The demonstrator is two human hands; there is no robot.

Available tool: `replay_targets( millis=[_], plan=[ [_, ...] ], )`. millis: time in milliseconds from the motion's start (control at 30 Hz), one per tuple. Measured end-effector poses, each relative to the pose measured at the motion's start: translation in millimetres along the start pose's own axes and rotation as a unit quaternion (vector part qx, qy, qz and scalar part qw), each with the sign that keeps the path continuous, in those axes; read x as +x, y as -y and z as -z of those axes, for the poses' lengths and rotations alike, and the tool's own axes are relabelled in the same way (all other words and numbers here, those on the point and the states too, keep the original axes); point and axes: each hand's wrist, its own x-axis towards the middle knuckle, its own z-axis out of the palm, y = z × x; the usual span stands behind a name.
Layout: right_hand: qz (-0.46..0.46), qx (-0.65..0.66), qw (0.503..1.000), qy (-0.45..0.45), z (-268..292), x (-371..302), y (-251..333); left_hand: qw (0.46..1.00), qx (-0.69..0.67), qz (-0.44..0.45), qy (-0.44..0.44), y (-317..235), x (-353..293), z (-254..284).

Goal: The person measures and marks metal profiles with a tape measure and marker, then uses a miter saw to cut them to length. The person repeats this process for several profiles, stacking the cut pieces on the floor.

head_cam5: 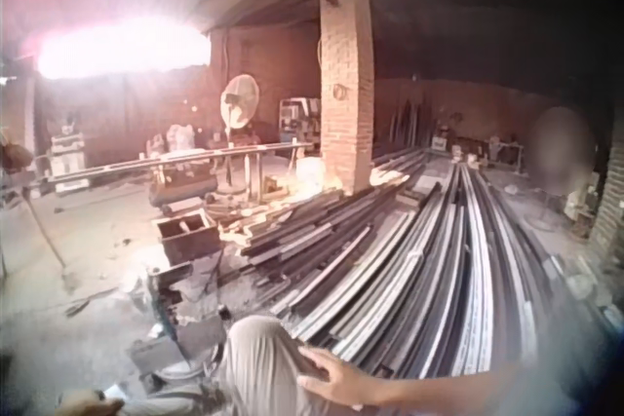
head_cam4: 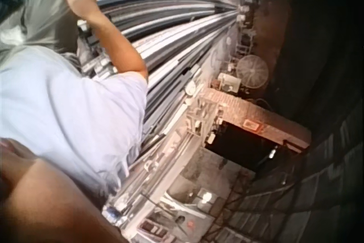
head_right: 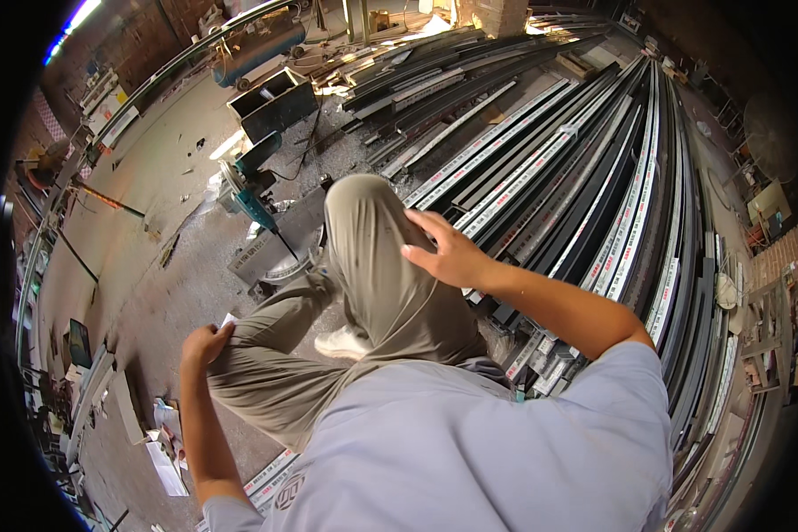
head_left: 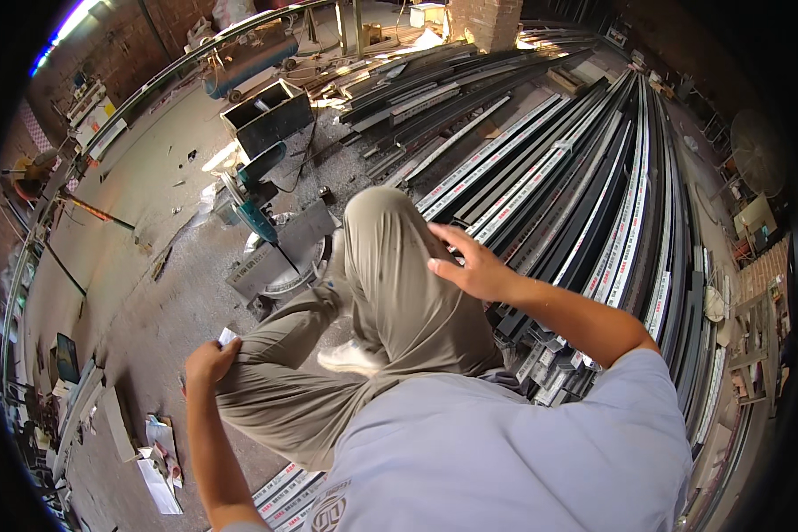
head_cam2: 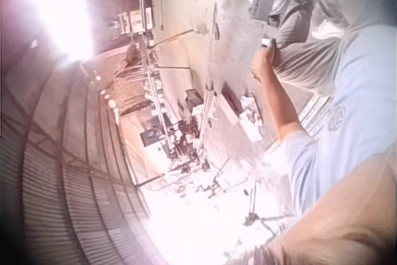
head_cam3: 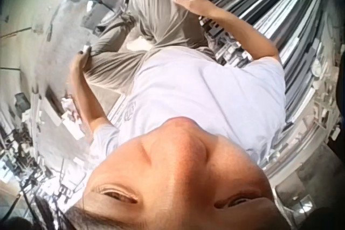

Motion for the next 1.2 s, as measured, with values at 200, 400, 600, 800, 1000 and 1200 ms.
replay_targets(
  millis=[200,400,600,800,1000,1200],
  plan=[
    [-0.029,-0.138,0.99,0.023,-59.0,-59.1,-66.3,0.999,0.041,-0.013,-0.032,-63.8,64.3,-34.1],
    [-0.074,-0.062,0.995,0.032,-72.0,-96.9,-104.0,0.997,0.063,0.042,-0.02,-56.4,109.2,-92.7],
    [-0.008,-0.013,0.995,0.099,-49.2,-89.1,-123.9,0.998,0.057,0.027,-0.007,-56.3,107.8,-86.7],
    [-0.132,-0.038,0.99,-0.01,-60.6,-82.2,-93.4,0.999,0.046,-0.011,-0.023,-65.1,119.9,-91.5],
    [-0.31,0.017,0.945,-0.106,-73.2,-84.4,-52.5,0.999,0.037,-0.03,-0.019,-60.9,125.0,-96.7],
    [-0.399,0.289,0.871,0.003,-61.4,-122.7,-63.0,0.999,0.029,-0.038,0.014,-63.6,135.1,-108.4]
  ],
)
